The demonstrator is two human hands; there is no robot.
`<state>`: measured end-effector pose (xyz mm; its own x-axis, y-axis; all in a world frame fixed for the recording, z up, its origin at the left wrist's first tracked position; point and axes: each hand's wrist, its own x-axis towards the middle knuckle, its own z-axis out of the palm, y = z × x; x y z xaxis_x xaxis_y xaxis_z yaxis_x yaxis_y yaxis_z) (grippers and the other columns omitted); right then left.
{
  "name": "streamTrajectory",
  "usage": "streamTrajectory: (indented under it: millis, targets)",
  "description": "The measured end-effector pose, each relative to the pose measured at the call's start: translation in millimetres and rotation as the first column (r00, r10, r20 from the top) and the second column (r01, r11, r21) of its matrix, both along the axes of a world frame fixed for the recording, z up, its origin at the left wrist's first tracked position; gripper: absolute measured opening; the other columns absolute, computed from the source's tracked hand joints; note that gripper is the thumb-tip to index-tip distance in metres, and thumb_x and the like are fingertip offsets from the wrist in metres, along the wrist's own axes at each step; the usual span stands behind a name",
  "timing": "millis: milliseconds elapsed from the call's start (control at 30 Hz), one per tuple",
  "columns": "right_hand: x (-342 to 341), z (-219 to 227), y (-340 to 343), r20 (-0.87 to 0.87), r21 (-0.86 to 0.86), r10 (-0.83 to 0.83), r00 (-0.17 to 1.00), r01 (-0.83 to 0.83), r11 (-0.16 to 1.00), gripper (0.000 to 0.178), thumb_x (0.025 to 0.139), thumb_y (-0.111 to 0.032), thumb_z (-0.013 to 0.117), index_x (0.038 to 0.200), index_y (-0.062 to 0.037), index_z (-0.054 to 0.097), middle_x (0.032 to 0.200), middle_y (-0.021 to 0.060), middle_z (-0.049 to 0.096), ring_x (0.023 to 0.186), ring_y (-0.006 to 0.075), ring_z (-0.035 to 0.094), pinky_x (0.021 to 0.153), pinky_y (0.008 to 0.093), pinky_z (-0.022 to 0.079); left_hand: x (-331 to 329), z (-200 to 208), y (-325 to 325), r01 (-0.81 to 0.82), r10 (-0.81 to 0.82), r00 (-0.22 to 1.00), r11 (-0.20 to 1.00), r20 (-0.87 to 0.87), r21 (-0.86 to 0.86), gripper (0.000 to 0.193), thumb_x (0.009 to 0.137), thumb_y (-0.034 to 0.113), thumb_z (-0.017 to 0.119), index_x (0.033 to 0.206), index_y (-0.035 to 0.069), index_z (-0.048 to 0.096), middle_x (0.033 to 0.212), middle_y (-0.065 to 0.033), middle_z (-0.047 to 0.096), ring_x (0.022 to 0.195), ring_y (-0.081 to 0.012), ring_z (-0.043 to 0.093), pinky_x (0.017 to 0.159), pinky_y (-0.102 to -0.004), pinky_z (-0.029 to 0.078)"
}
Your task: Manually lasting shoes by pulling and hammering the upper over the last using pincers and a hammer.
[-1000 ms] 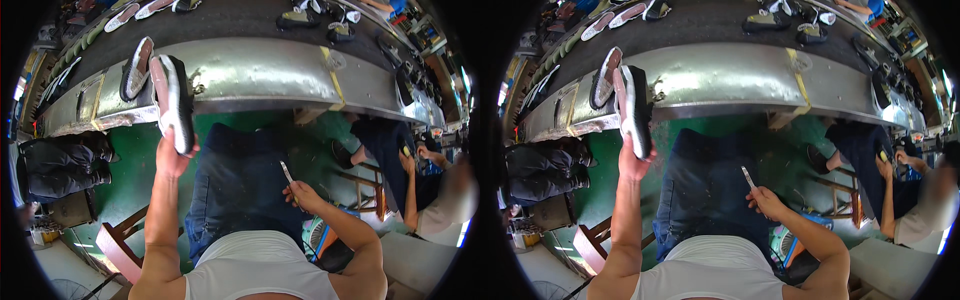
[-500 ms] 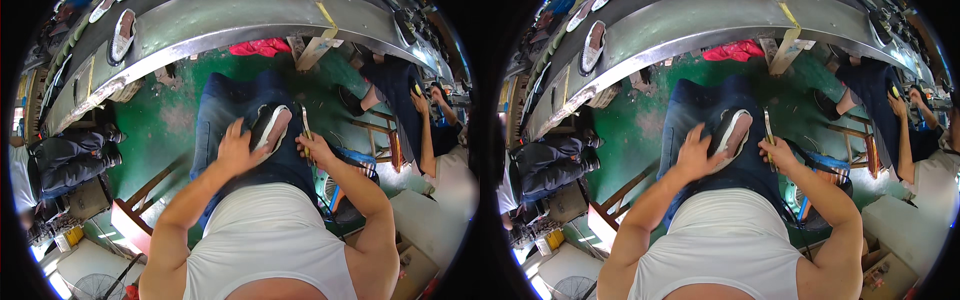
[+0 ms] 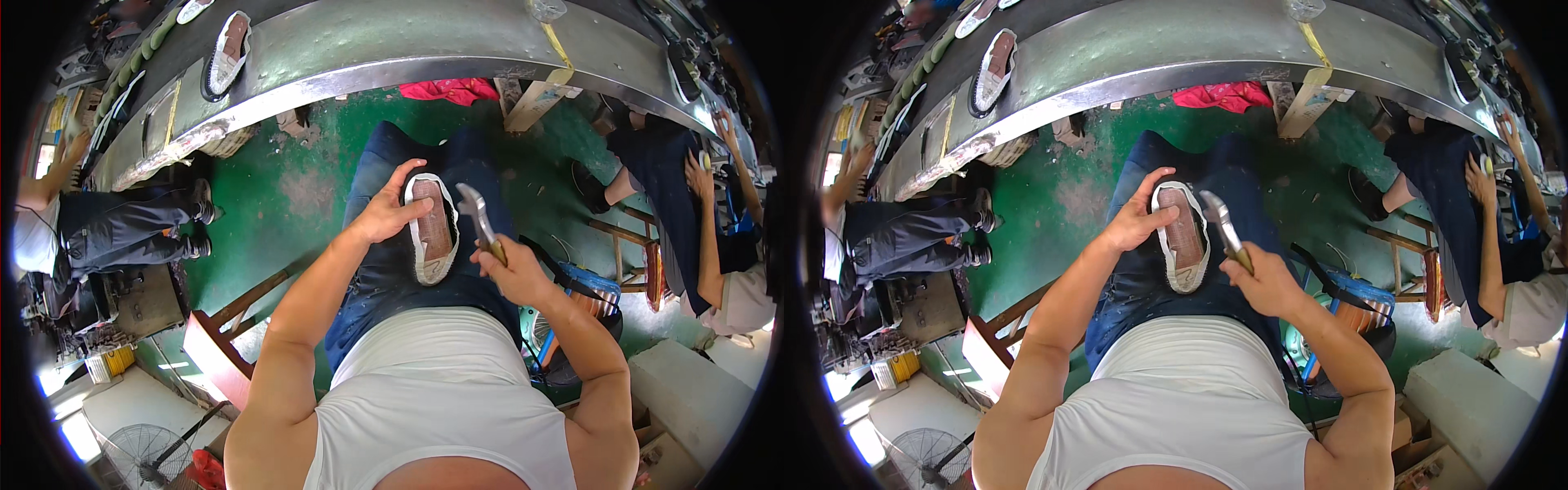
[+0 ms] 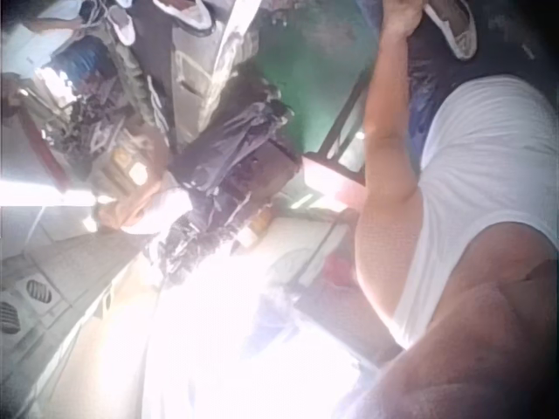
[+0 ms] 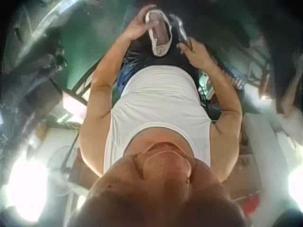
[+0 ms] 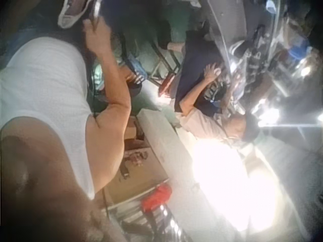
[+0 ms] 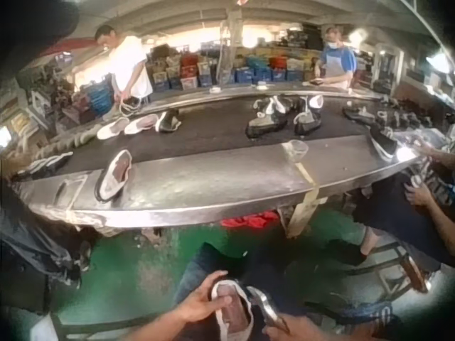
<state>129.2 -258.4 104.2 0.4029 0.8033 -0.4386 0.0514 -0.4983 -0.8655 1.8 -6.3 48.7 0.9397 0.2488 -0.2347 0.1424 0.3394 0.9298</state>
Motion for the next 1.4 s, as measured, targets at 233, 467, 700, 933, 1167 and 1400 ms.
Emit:
streamTrajectory:
  millis: [233,467,700,933,1167,1400]
  targets:
    - [-10,-5,25,-0.232,-0.044,0.177,0.956,-0.192,0.980,0.030,0.100,-0.018,0.056,0.123,0.0005,0.057,0.102,0.0060,0.067,0.088,0.0114,0.062,0.077,0.0283,0.051,-13,0,-4,-0.050,0.071,0.996,0.953,-0.060,0.298,0.056,0.102,0.030,0.056,0.150,0.013,0.033,0.124,-0.0054,0.057,0.116,-0.0141,0.051,0.105,-0.0321,0.039]
    - [-8,-1,46,-0.595,-0.055,0.029,0.803,-0.077,0.995,0.024,0.100,-0.021,0.057,0.111,0.0010,0.058,0.096,0.0086,0.066,0.081,0.0185,0.065,0.074,0.0332,0.053,-16,-6,-3,-0.089,0.126,0.991,0.864,-0.042,0.495,0.047,0.101,0.028,0.058,0.143,0.009,0.045,0.119,-0.0075,0.060,0.113,-0.0150,0.054,0.101,-0.0310,0.042]
    - [10,-46,63,0.548,0.040,0.289,0.785,-0.370,0.928,0.018,0.095,-0.015,0.058,0.102,0.0022,0.056,0.093,0.0256,0.064,0.083,0.0447,0.063,0.072,0.0491,0.051,-25,-35,4,-0.234,0.248,0.968,0.852,0.033,0.468,0.046,0.098,0.022,0.063,0.140,0.009,0.050,0.121,-0.0083,0.062,0.110,-0.0164,0.057,0.098,-0.0316,0.046]
    - [11,-70,63,0.649,0.117,0.173,0.741,-0.321,0.940,0.023,0.093,-0.017,0.061,0.107,0.0013,0.058,0.100,0.0223,0.065,0.089,0.0422,0.064,0.077,0.0485,0.052,-31,-15,36,-0.033,0.028,0.997,0.997,-0.079,-0.070,0.056,0.094,0.014,0.067,0.145,0.013,0.045,0.124,-0.0030,0.059,0.110,-0.0125,0.055,0.094,-0.0286,0.047]
    - [9,11,19,0.221,-0.233,0.480,0.849,-0.432,0.871,0.034,0.090,-0.029,0.067,0.108,-0.0004,0.064,0.098,0.0207,0.065,0.085,0.0398,0.064,0.077,0.0421,0.052,-15,-19,12,-0.080,0.103,0.982,0.987,-0.156,0.142,0.058,0.091,0.017,0.071,0.144,0.015,0.045,0.128,-0.0056,0.057,0.116,-0.0162,0.054,0.099,-0.0312,0.045]
    - [-21,-21,-4,-0.424,-0.053,-0.110,0.899,0.097,0.994,0.056,0.099,-0.055,0.049,0.108,-0.0024,0.066,0.103,0.0135,0.067,0.090,0.0295,0.067,0.074,0.0395,0.053,-23,57,-18,-0.237,0.047,0.968,0.504,0.248,0.830,0.077,0.081,0.004,0.074,0.149,0.005,0.036,0.143,-0.0203,0.049,0.128,-0.0340,0.055,0.106,-0.0385,0.043]
